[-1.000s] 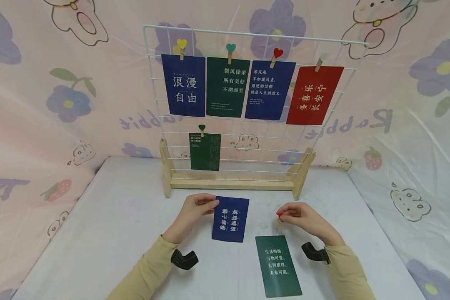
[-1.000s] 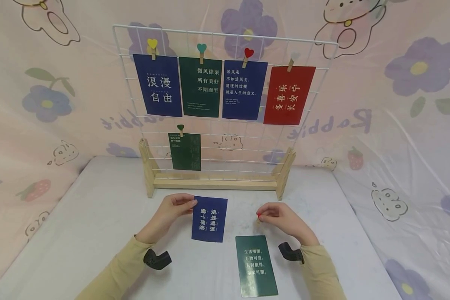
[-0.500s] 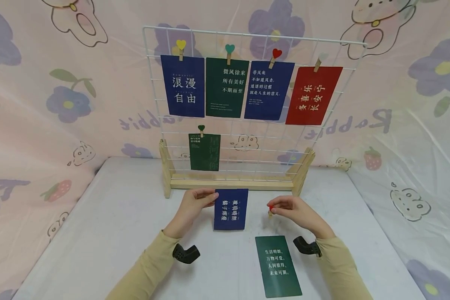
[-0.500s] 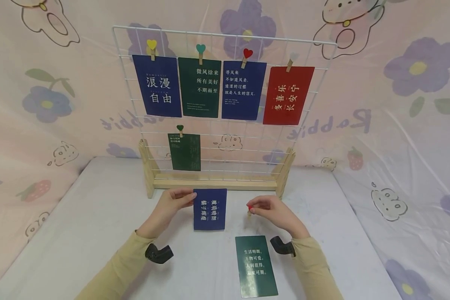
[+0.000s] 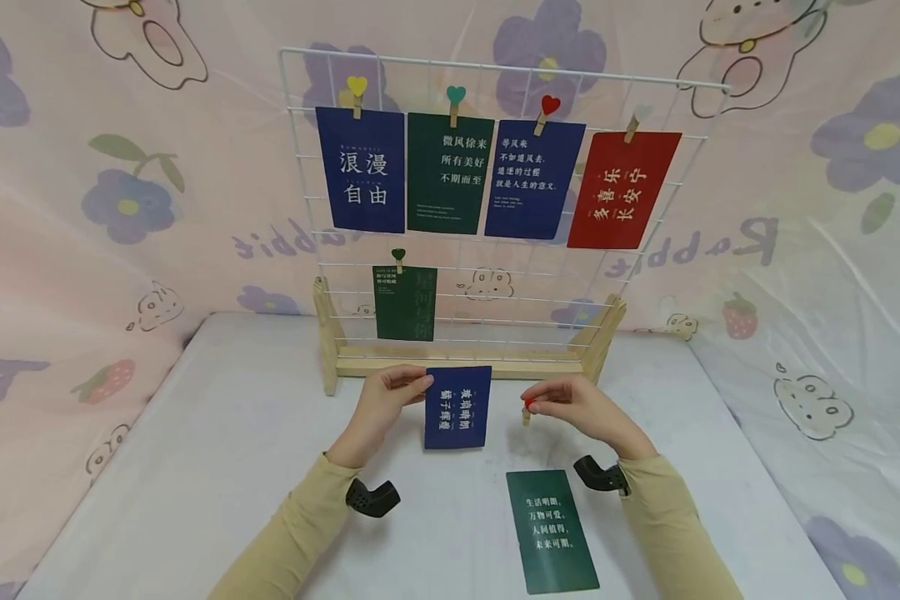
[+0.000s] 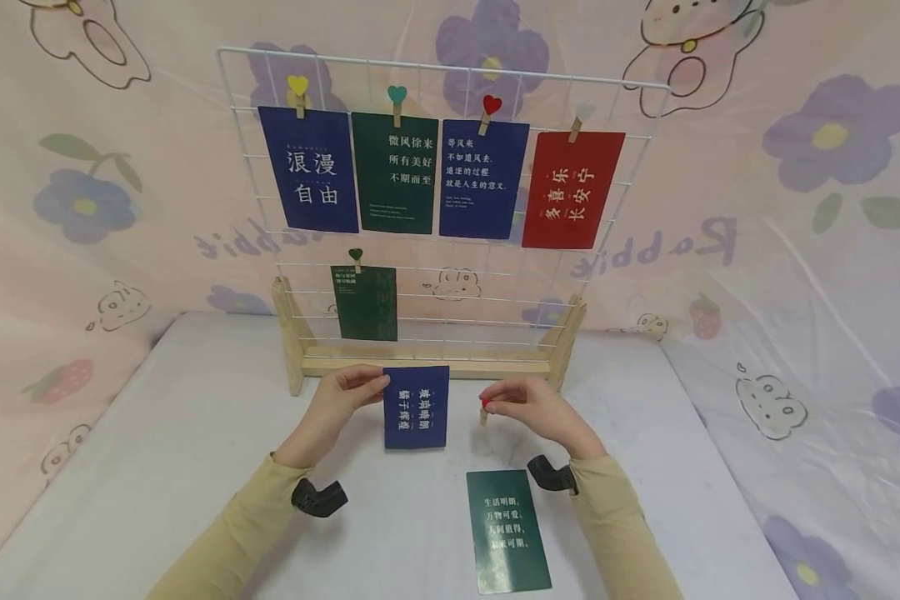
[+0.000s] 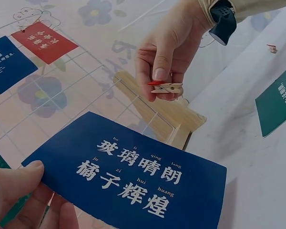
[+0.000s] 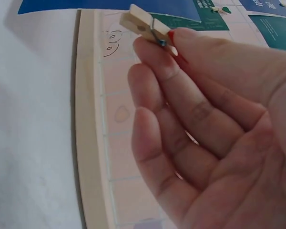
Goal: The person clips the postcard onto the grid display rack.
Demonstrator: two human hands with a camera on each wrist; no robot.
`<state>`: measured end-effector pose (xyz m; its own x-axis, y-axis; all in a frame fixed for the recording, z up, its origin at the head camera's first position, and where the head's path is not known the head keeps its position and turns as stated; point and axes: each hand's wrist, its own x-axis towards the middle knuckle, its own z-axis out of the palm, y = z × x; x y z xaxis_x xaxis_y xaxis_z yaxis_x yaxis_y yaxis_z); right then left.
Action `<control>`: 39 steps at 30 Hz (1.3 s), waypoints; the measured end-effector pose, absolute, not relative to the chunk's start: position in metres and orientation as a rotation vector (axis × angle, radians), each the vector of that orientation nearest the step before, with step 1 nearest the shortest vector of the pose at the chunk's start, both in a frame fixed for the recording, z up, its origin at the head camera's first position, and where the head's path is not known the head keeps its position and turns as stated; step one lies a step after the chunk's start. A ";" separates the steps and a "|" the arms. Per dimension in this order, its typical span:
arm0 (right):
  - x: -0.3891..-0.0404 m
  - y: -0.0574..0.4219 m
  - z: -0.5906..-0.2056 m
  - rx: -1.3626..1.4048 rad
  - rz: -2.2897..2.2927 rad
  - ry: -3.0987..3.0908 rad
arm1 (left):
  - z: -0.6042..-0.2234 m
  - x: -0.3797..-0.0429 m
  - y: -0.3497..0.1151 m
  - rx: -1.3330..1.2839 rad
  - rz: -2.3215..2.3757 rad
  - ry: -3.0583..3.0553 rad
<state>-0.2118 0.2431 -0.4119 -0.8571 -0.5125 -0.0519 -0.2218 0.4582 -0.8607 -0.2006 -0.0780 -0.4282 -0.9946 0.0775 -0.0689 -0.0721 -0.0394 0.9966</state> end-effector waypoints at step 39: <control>-0.237 0.211 -0.362 -0.624 -1.345 2.579 | -0.400 -0.231 -0.066 0.069 2.232 2.149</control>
<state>-0.2374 0.2108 -0.3623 -0.8985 -0.4366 0.0444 -0.2864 0.5067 -0.8132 -0.2312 -0.0656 -0.4003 -0.9981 0.0613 0.0025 0.0002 -0.0378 0.9993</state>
